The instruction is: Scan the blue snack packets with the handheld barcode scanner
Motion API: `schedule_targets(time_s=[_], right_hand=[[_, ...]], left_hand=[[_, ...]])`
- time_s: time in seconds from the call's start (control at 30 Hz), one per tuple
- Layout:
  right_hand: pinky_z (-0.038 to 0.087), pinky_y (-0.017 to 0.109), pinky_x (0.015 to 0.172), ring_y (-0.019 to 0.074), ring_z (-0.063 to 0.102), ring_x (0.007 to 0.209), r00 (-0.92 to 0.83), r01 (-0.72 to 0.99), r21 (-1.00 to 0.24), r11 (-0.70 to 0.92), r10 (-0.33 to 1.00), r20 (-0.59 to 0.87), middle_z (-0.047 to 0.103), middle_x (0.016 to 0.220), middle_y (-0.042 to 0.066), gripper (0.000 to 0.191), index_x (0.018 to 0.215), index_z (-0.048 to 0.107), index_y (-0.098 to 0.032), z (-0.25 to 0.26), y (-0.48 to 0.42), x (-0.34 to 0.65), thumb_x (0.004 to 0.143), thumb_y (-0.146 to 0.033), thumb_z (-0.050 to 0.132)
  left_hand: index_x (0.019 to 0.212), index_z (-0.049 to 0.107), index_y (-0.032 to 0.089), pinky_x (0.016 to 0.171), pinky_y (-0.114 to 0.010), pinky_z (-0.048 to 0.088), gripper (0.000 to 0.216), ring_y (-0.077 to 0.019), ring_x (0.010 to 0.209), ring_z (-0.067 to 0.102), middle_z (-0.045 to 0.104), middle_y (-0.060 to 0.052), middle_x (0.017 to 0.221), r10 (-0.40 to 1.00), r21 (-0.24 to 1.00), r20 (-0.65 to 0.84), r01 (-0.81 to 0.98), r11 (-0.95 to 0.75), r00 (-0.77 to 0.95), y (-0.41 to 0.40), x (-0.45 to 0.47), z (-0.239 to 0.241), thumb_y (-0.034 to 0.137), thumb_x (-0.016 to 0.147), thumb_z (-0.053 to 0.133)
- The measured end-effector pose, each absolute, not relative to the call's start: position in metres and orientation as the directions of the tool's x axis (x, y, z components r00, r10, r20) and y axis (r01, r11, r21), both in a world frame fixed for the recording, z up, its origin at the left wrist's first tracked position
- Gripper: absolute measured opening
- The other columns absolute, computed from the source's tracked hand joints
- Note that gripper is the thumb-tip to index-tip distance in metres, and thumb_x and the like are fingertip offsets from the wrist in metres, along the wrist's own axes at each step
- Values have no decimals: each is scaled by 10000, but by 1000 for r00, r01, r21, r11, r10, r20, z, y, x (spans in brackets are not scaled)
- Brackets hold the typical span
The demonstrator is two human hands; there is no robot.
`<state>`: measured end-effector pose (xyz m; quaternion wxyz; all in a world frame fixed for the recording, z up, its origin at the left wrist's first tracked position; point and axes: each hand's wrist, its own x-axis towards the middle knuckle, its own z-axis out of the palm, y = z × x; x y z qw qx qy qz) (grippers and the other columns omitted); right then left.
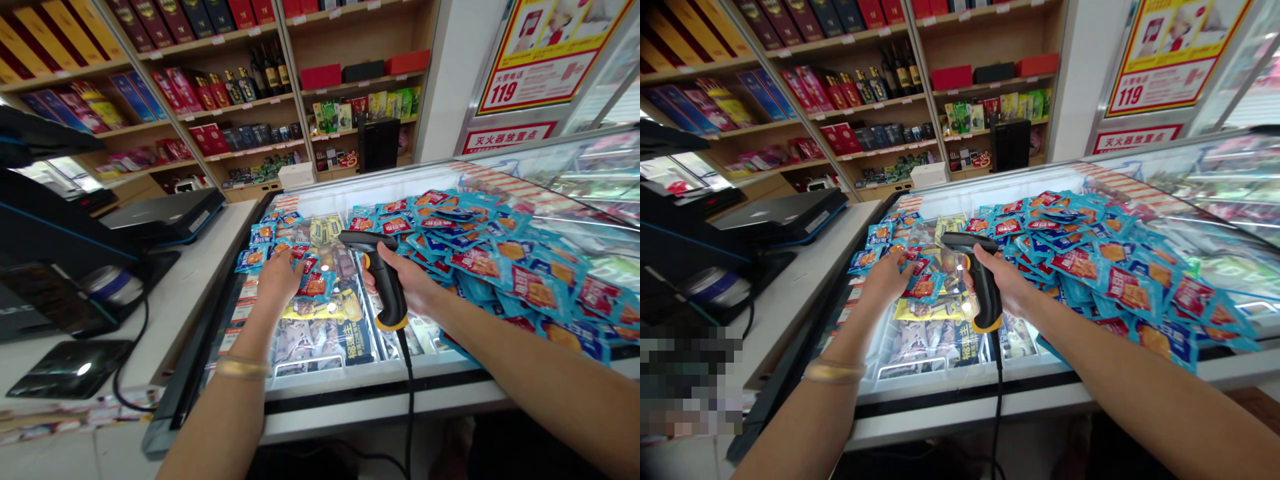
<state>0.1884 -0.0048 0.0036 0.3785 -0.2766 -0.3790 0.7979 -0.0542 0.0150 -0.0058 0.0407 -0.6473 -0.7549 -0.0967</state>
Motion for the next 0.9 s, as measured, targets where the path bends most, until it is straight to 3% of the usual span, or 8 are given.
schedule_targets(time_s=[0.13,0.27,0.37,0.43,0.5,0.57,0.63,0.9], right_hand=[[366,220,473,115,468,533,-559,-396,-813,-426,815,-154,553,589,0,474,759,560,-179,3,-5,189,714,-640,663],[341,222,452,110,440,523,-590,-363,-828,-426,794,-150,522,570,8,506,666,540,-177,3,-5,189,727,-672,625],[328,230,444,108,417,504,-614,-341,-840,-422,777,-141,493,541,8,528,633,533,-175,3,-6,190,741,-688,595],[346,229,465,112,440,524,-598,-365,-833,-415,791,-132,520,568,10,499,677,555,-174,3,-6,190,745,-666,610],[374,225,501,117,467,550,-578,-398,-819,-413,806,-126,546,595,6,461,745,575,-178,3,-6,189,745,-635,636],[390,224,526,117,478,556,-575,-408,-809,-423,807,-132,555,599,1,456,778,576,-180,2,-5,189,731,-626,659],[392,224,531,113,477,548,-578,-399,-811,-427,804,-138,557,592,-2,481,768,569,-178,1,-6,188,691,-638,688],[386,241,519,113,492,516,-598,-316,-856,-408,787,-154,563,558,-2,496,761,588,-165,2,-11,184,686,-645,689]], left_hand=[[1139,625,146,887,-375,478,384,-293,1042,643,690,-155,1101,965,118,202,983,144,-166,13,-54,-4,371,905,418],[1023,661,149,802,-424,498,427,-327,935,675,713,-176,935,917,212,284,951,224,-279,11,-61,1,333,932,287],[832,645,160,728,-418,524,384,-325,865,684,701,-158,806,823,546,358,813,199,-442,13,-68,4,378,909,339],[772,606,169,673,-379,549,351,-271,775,696,689,-111,737,801,849,256,523,82,-541,15,-67,4,396,897,370],[773,585,170,651,-357,570,287,-214,690,695,680,-65,695,831,988,81,152,5,-550,16,-61,5,378,880,418],[787,581,166,673,-370,587,218,-185,660,694,682,-40,684,868,997,-33,-82,-9,-496,15,-53,6,348,852,480],[774,578,160,707,-390,596,208,-176,655,696,682,-32,670,893,987,-60,-160,-14,-446,14,-45,6,350,832,518],[748,568,158,746,-455,596,397,-221,733,713,673,-31,633,926,993,77,-59,-106,-369,14,-37,-7,551,735,619]])
